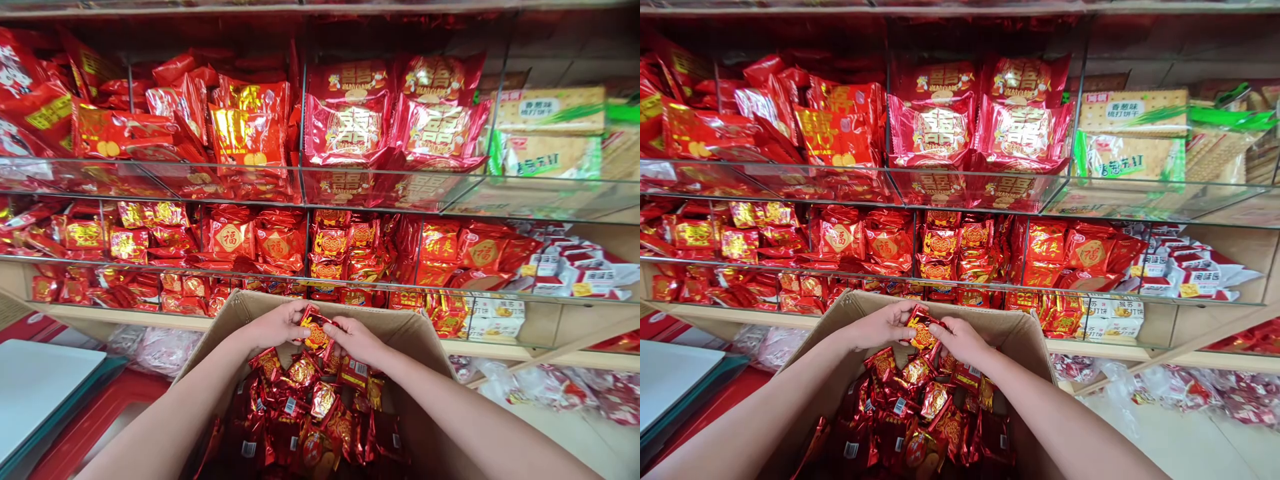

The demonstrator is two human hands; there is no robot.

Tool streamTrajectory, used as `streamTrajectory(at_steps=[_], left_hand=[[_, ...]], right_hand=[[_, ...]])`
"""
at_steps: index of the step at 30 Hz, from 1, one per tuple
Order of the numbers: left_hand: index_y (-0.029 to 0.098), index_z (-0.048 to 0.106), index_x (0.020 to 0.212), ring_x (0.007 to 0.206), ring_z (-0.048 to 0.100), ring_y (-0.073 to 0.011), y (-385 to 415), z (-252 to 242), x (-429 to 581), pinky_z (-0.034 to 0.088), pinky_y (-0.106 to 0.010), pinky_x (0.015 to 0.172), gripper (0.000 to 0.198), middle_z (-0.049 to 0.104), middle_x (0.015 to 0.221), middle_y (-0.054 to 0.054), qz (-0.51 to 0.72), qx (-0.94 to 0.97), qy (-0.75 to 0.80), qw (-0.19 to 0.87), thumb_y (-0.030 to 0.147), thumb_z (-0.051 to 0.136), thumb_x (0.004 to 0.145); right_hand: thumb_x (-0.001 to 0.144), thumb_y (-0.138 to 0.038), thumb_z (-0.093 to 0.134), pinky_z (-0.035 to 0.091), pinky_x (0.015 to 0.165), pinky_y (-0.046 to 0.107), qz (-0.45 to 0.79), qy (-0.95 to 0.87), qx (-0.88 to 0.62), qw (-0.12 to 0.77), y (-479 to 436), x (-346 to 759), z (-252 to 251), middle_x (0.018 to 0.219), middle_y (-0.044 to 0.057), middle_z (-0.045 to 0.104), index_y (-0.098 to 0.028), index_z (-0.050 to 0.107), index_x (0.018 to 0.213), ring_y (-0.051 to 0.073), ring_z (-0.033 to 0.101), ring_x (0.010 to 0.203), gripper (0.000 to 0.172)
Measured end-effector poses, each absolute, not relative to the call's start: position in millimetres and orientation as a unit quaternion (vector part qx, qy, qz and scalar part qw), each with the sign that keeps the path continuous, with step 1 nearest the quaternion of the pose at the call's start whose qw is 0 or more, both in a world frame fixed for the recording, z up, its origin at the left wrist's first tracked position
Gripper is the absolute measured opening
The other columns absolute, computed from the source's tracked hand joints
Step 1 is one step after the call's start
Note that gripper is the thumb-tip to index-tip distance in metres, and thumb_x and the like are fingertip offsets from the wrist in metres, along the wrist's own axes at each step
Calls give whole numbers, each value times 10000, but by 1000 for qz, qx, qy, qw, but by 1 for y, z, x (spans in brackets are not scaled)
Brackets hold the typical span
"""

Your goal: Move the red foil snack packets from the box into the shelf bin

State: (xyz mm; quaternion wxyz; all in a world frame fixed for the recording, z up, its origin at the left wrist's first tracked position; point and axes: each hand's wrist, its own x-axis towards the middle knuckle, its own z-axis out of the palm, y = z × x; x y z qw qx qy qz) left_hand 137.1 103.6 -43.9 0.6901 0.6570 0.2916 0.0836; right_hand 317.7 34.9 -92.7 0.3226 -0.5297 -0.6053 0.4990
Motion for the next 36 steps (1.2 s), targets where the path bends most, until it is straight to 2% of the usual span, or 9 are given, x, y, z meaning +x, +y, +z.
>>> streamTrajectory(at_steps=[4,7,12,17,21,24,30,33,36], left_hand=[[206,377,1126,669,533,-91,101,-44,139,448,-243,602,551,555,837,1,83,643,285,706,243,630,638],[194,390,1104,656,544,-87,100,-40,141,459,-235,586,517,572,839,-3,99,640,283,707,242,627,648],[177,416,1046,737,578,-115,101,-33,143,476,-275,664,472,604,856,-14,128,617,319,708,255,644,641],[172,425,1038,716,582,-105,105,-32,142,477,-265,652,465,609,896,-32,201,607,336,692,274,645,641],[146,480,988,602,541,-67,107,-30,143,442,-188,530,430,615,766,-7,254,614,374,647,313,647,628],[135,527,935,541,498,-51,108,-32,144,426,-178,504,377,584,661,20,254,626,387,628,358,621,646],[135,563,877,534,481,-52,108,-38,144,415,-182,500,340,560,667,20,253,623,403,621,404,583,671],[145,521,941,595,524,-82,103,-36,146,439,-224,563,378,575,708,9,253,609,385,646,420,562,685],[166,449,1023,777,555,-125,95,-34,150,439,-281,720,464,597,852,-19,234,613,334,677,322,643,632]], right_hand=[[752,-588,346,371,439,199,535,-555,-523,363,36,317,-92,556,-29,503,-181,458,745,87,480,466,421],[742,-595,354,380,448,209,553,-522,-516,394,37,316,-88,549,-35,491,-185,461,727,83,463,452,423],[749,-581,356,363,443,203,551,-504,-504,435,38,318,-80,572,-22,512,-189,503,761,80,446,457,419],[762,-569,336,346,439,194,542,-520,-510,419,39,323,-74,555,-12,511,-164,519,684,73,443,465,451],[707,-495,492,384,489,197,527,-542,-499,425,37,323,-68,637,-14,531,-157,557,784,76,471,539,353],[677,-432,553,410,530,205,538,-545,-484,424,35,321,-64,681,-19,537,-162,539,813,74,483,564,303],[682,-392,561,387,511,197,552,-543,-485,406,33,321,-64,628,-27,530,-150,518,743,64,478,519,253],[680,-399,565,367,489,190,560,-533,-493,399,33,323,-66,598,-32,527,-154,514,749,67,478,506,260],[674,-418,567,356,481,185,579,-513,-484,408,33,324,-68,607,-35,522,-154,495,777,76,495,525,293]])
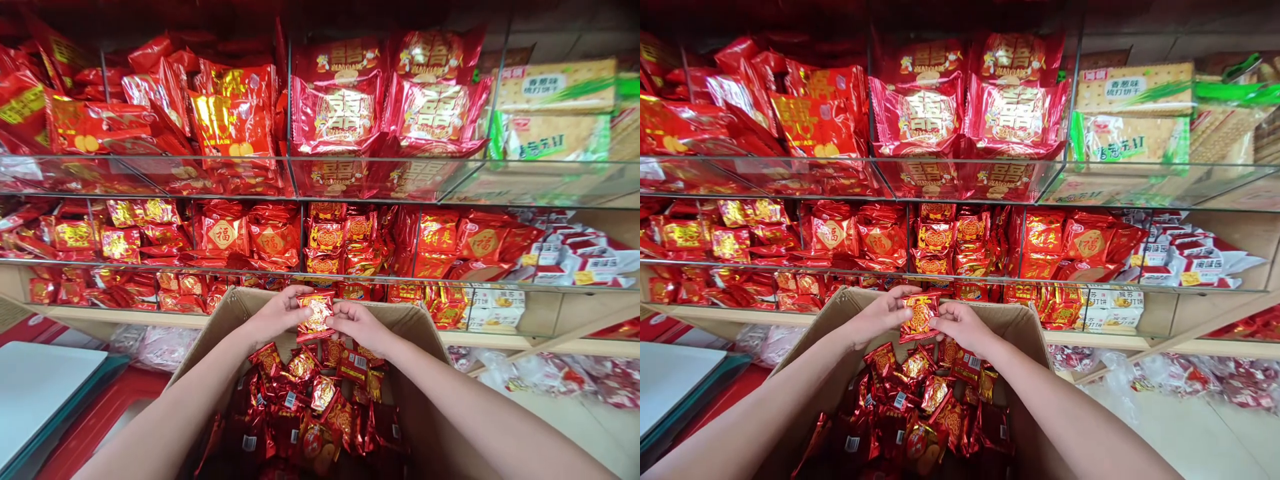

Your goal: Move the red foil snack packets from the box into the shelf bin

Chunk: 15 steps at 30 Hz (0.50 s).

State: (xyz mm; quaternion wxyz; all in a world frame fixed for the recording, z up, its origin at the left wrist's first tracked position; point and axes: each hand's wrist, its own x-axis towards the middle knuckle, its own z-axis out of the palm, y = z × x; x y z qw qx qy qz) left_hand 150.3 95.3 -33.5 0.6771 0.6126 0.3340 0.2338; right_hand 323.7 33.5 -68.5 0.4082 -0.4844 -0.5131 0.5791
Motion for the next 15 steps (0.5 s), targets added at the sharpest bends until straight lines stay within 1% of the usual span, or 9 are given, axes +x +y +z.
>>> streamTrajectory(at_steps=[2,4,6,10,12,15], left_hand=[[155,455,979,802,548,-127,90,-33,154,425,-287,755,455,598,872,-21,216,627,314,680,251,677,595],[142,471,910,747,544,-114,88,-33,157,427,-283,729,378,594,822,-4,203,638,308,677,240,668,602],[139,476,880,690,532,-99,87,-34,158,431,-270,686,336,583,780,13,193,649,306,669,238,655,613],[134,489,885,671,518,-86,88,-38,158,428,-247,669,329,575,756,23,185,668,282,663,217,652,612],[132,494,900,687,523,-90,89,-39,158,429,-253,691,336,581,762,19,184,671,271,665,218,651,616],[132,495,907,716,537,-106,88,-39,158,434,-270,714,347,596,786,4,197,667,282,661,243,652,619]], right_hand=[[669,-424,571,349,480,181,571,-516,-482,418,34,324,-71,613,-40,508,-155,482,766,74,488,530,299],[668,-423,575,344,488,181,539,-538,-488,426,34,324,-72,609,-44,492,-156,479,739,65,460,526,293],[679,-422,566,355,512,187,513,-553,-492,435,34,324,-71,624,-43,490,-159,491,764,64,448,542,286],[709,-427,529,387,528,203,516,-540,-495,445,35,323,-68,621,-43,478,-171,497,880,74,462,546,309],[724,-430,508,391,520,206,514,-542,-497,441,35,324,-67,614,-43,471,-170,501,866,72,457,528,296],[717,-422,520,389,540,209,491,-570,-498,431,36,325,-71,644,-32,484,-161,507,802,73,456,553,275]])
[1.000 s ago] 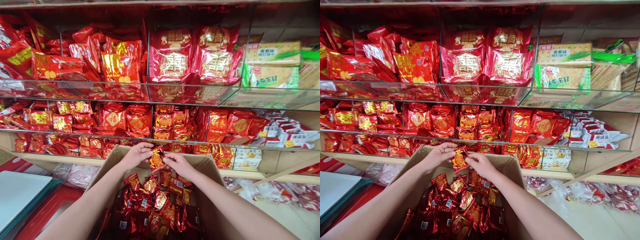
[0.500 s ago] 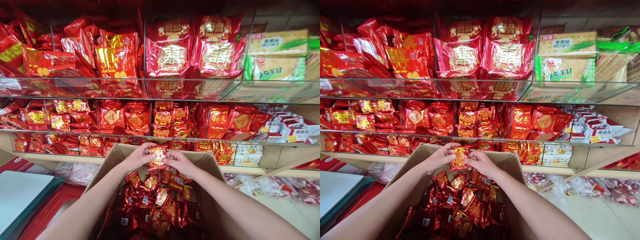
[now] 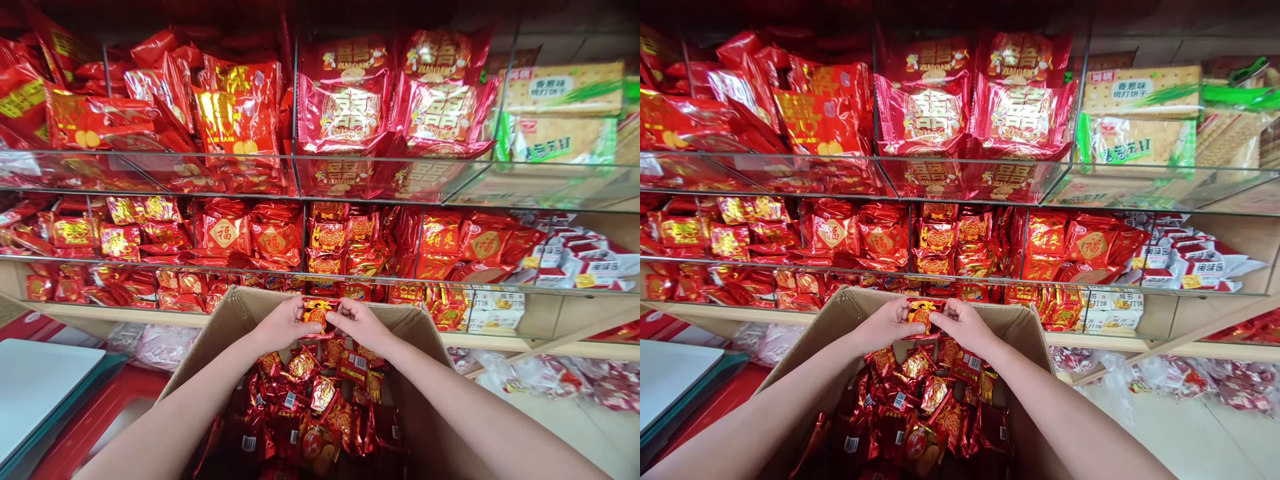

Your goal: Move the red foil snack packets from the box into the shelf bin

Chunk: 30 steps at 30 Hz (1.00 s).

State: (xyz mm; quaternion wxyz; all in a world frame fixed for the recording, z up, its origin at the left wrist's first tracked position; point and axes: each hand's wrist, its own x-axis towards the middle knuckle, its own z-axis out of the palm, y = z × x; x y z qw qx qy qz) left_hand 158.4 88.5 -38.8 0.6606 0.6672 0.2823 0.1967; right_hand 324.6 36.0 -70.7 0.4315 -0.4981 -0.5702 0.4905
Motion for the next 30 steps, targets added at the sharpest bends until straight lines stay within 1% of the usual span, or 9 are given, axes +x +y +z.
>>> streamTrajectory(at_steps=[3,7,9,13,15,19,22,26,30], left_hand=[[128,501,871,684,543,-102,89,-40,159,442,-262,690,317,597,766,1,217,655,294,662,276,645,630],[135,497,848,610,540,-94,91,-45,157,455,-245,610,317,586,713,7,200,660,308,655,355,616,652],[148,495,865,597,548,-100,95,-45,154,461,-249,585,346,586,710,5,203,662,341,635,436,556,683],[144,517,860,634,573,-122,104,-43,147,455,-261,609,471,617,741,-43,235,625,410,621,570,354,743],[138,526,865,665,582,-134,108,-44,144,447,-264,631,500,636,764,-70,240,614,416,626,583,332,745],[142,525,886,688,595,-150,116,-55,141,436,-282,654,506,656,811,-95,242,613,410,630,591,348,733],[150,519,881,671,602,-154,119,-62,141,434,-289,649,501,664,787,-90,246,609,397,640,596,351,729],[153,517,869,649,610,-153,121,-65,140,438,-291,645,475,671,757,-85,248,591,391,660,583,368,731],[153,524,859,649,621,-158,123,-66,138,444,-293,655,453,677,732,-80,244,577,385,677,568,391,732]], right_hand=[[684,-378,570,395,575,216,486,-596,-485,418,36,325,-75,706,-17,516,-154,507,817,82,474,604,268],[692,-314,560,421,589,223,515,-578,-475,418,34,323,-74,752,-7,548,-165,481,842,93,519,639,225],[687,-284,561,428,577,217,518,-565,-473,434,32,322,-69,745,-17,552,-175,465,796,93,531,640,182],[672,-259,573,412,472,187,488,-539,-479,492,28,329,-50,617,-59,500,-188,458,736,66,486,516,150],[671,-265,582,406,436,177,458,-515,-476,547,28,336,-38,562,-74,471,-189,481,761,54,457,464,154],[673,-325,585,408,368,186,411,-421,-465,662,38,355,-9,584,-70,504,-189,514,803,44,429,395,201],[617,-312,640,443,402,189,386,-347,-452,725,56,370,12,590,-73,504,-180,511,730,41,449,426,216],[507,-218,716,471,523,210,396,-337,-427,740,82,380,28,609,-73,520,-172,480,677,56,508,540,295],[476,-202,719,400,460,179,382,-354,-452,724,107,379,33,555,-83,488,-166,452,636,54,472,501,314]])
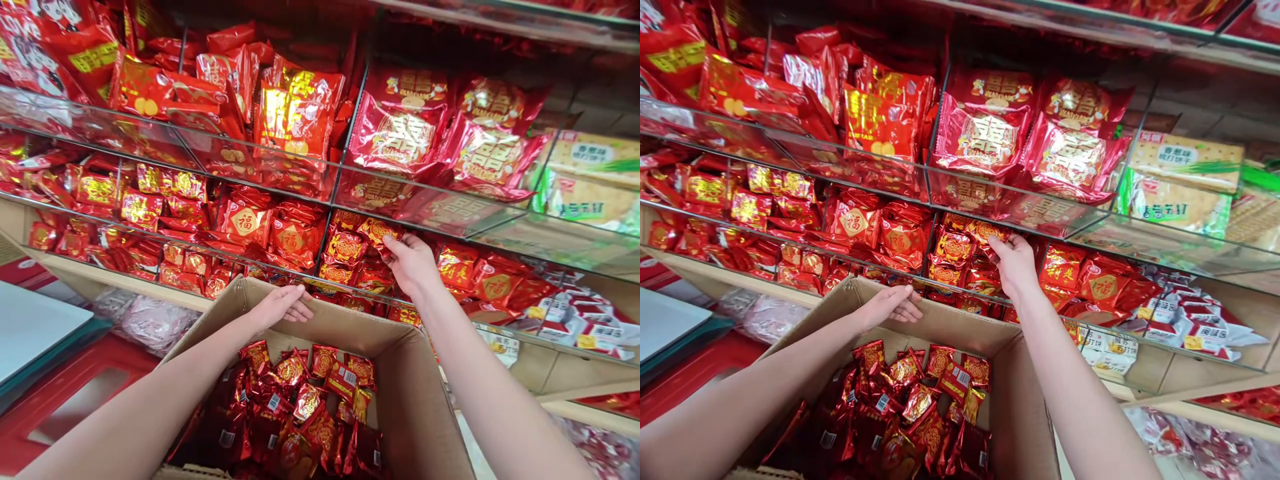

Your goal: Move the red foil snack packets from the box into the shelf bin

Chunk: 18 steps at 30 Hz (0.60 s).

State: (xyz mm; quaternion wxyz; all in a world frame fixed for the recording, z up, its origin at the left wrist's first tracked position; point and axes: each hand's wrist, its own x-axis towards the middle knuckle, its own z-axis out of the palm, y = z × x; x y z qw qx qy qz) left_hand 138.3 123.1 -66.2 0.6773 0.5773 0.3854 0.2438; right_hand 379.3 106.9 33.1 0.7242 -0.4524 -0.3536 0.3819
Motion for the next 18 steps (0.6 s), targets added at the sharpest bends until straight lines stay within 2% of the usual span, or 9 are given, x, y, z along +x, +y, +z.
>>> streamTrajectory(at_steps=[2,4,7,11,15,18], left_hand=[[149,526,851,636,625,-160,124,-67,138,448,-298,659,443,678,708,-79,246,570,380,686,559,409,728],[143,526,841,619,627,-163,125,-68,139,452,-304,658,437,678,684,-79,252,564,376,691,552,426,722],[140,528,834,605,629,-166,124,-67,139,456,-305,648,429,677,664,-77,259,559,376,692,543,440,717],[136,533,830,607,633,-173,124,-67,140,460,-301,633,426,678,659,-81,262,559,374,692,537,444,717],[133,534,828,599,633,-171,124,-68,140,462,-294,621,419,678,652,-81,264,558,371,693,529,445,720],[135,535,819,593,633,-170,125,-69,140,461,-293,619,408,677,641,-75,268,555,369,696,522,448,723]], right_hand=[[492,-222,700,359,431,173,350,-361,-479,719,119,377,35,550,-80,483,-160,480,644,51,439,483,274],[504,-234,680,370,464,191,304,-376,-494,722,130,374,38,598,-59,523,-148,524,678,60,445,510,250],[520,-246,661,425,628,253,247,-422,-474,733,143,369,38,682,-23,583,-136,558,719,85,498,591,249],[584,-270,619,400,793,304,208,-492,-432,727,156,363,30,770,17,621,-136,575,777,123,556,713,238],[629,-321,578,407,783,322,113,-501,-500,697,166,362,21,816,51,629,-133,578,819,163,568,779,268],[621,-392,577,422,730,316,63,-524,-553,645,170,362,20,785,57,632,-136,584,790,181,571,751,307]])
